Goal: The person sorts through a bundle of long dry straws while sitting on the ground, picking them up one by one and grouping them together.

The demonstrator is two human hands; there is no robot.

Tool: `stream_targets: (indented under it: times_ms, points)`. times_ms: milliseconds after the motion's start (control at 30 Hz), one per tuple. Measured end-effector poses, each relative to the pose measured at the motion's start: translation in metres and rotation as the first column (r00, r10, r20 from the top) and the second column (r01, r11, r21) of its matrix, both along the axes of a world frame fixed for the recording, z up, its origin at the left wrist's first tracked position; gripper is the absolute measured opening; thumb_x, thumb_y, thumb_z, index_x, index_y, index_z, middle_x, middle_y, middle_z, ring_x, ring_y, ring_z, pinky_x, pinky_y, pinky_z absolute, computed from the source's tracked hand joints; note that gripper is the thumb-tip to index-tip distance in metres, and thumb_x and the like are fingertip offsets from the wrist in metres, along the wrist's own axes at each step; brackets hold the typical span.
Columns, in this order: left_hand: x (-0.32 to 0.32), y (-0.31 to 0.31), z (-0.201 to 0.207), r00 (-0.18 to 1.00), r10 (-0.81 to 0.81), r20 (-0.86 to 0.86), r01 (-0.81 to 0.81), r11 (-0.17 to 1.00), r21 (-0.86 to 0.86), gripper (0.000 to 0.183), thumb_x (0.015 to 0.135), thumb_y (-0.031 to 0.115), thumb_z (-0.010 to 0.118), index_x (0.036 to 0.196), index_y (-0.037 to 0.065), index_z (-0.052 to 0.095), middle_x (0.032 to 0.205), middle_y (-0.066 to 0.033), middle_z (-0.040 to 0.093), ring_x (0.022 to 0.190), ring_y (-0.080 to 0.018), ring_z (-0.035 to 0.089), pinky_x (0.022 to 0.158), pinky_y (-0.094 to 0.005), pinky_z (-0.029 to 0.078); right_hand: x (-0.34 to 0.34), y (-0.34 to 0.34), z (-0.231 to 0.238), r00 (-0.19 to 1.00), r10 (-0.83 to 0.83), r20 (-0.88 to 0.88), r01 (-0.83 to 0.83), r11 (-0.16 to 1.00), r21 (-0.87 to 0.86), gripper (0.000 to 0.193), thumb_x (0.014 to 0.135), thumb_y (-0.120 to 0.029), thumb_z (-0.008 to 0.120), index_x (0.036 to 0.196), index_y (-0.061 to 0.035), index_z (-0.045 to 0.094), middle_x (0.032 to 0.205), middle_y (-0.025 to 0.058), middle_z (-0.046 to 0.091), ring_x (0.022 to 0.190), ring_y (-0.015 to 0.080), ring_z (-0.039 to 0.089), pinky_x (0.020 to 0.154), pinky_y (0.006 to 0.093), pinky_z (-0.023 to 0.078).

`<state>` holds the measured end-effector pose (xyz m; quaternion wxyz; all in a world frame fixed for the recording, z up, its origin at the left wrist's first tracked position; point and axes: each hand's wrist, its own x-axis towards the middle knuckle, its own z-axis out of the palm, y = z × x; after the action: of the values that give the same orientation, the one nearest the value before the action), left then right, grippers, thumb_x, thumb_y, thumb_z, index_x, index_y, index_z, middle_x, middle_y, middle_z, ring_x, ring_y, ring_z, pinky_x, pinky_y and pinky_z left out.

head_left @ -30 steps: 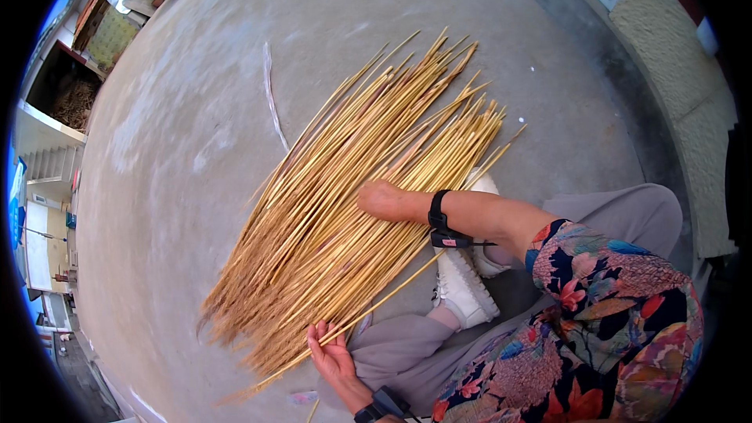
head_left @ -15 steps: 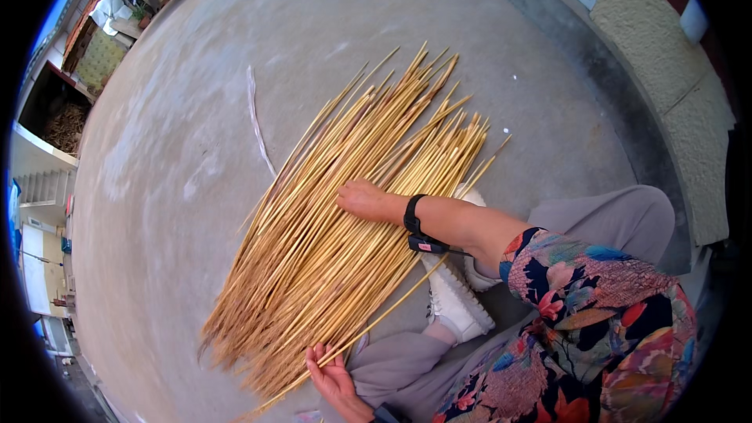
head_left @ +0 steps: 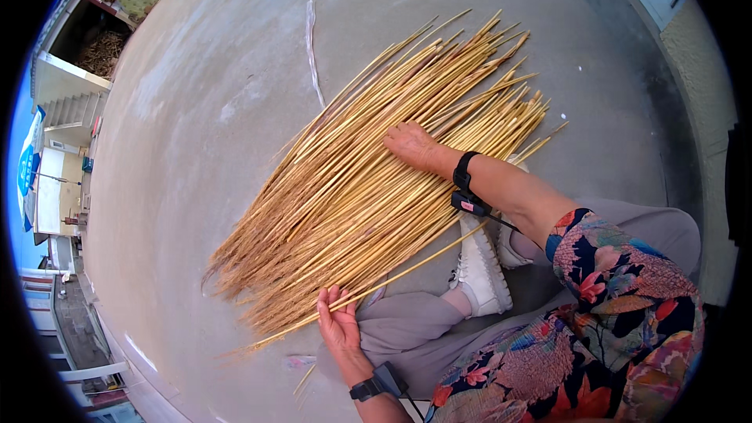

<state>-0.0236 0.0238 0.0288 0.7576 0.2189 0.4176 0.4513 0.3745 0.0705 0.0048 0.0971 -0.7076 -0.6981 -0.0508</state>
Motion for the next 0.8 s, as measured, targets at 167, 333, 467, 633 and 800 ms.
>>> stream_targets:
  times_ms: [167, 333, 467, 633, 800]
  points:
    - [-0.008, -0.001, -0.007, 0.999, -0.038, 0.007, 0.038, 0.999, 0.036, 0.037, 0.092, 0.028, 0.046, 0.121, 0.005, 0.044, 0.111, -0.0146, 0.055, 0.1, -0.028, 0.054, 0.087, -0.0432, 0.046, -0.002, -0.002, 0.004, 0.997, 0.071, 0.043, -0.074, 0.995, 0.06, 0.012, 0.073, -0.008, 0.055, 0.085, -0.0101, 0.057, 0.083, 0.006, 0.055, 0.086, 0.0233, 0.052, 0.076, 0.0355, 0.038]
    - [-0.011, -0.003, -0.015, 1.0, -0.019, 0.013, 0.018, 0.999, 0.036, 0.035, 0.093, 0.028, 0.044, 0.12, 0.005, 0.045, 0.113, -0.0142, 0.054, 0.101, -0.029, 0.054, 0.087, -0.0439, 0.046, 0.002, -0.013, 0.003, 0.955, 0.216, -0.202, -0.199, 0.975, 0.101, 0.009, 0.076, -0.012, 0.057, 0.084, -0.0099, 0.057, 0.083, 0.0093, 0.053, 0.086, 0.0276, 0.051, 0.074, 0.038, 0.04]
    - [-0.005, -0.005, -0.017, 0.999, 0.047, 0.014, -0.047, 0.999, 0.019, 0.034, 0.091, 0.026, 0.049, 0.117, 0.003, 0.047, 0.109, -0.0159, 0.057, 0.096, -0.0298, 0.057, 0.081, -0.0428, 0.05, 0.012, -0.025, -0.006, 0.891, 0.258, -0.373, -0.246, 0.966, 0.08, 0.011, 0.078, -0.015, 0.058, 0.086, -0.0077, 0.058, 0.08, 0.0103, 0.051, 0.08, 0.0296, 0.051, 0.071, 0.0379, 0.043]
    - [0.003, -0.003, -0.014, 0.999, 0.05, -0.005, -0.049, 0.998, 0.025, 0.034, 0.091, 0.026, 0.049, 0.116, 0.003, 0.048, 0.109, -0.0169, 0.057, 0.095, -0.0295, 0.057, 0.082, -0.0428, 0.049, 0.025, -0.032, -0.006, 0.912, 0.245, -0.329, -0.259, 0.966, 0.001, 0.011, 0.075, -0.012, 0.057, 0.084, -0.0061, 0.059, 0.085, 0.0123, 0.054, 0.088, 0.0308, 0.052, 0.076, 0.039, 0.043]
    - [-0.001, -0.005, -0.014, 0.997, 0.071, 0.02, -0.071, 0.997, 0.016, 0.033, 0.091, 0.026, 0.049, 0.116, 0.004, 0.048, 0.108, -0.0173, 0.057, 0.093, -0.0286, 0.057, 0.081, -0.0421, 0.05, 0.012, -0.026, 0.005, 0.978, 0.129, -0.166, -0.146, 0.985, -0.096, 0.011, 0.076, -0.009, 0.053, 0.083, -0.006, 0.061, 0.087, 0.0099, 0.055, 0.091, 0.0259, 0.052, 0.078, 0.0373, 0.039]
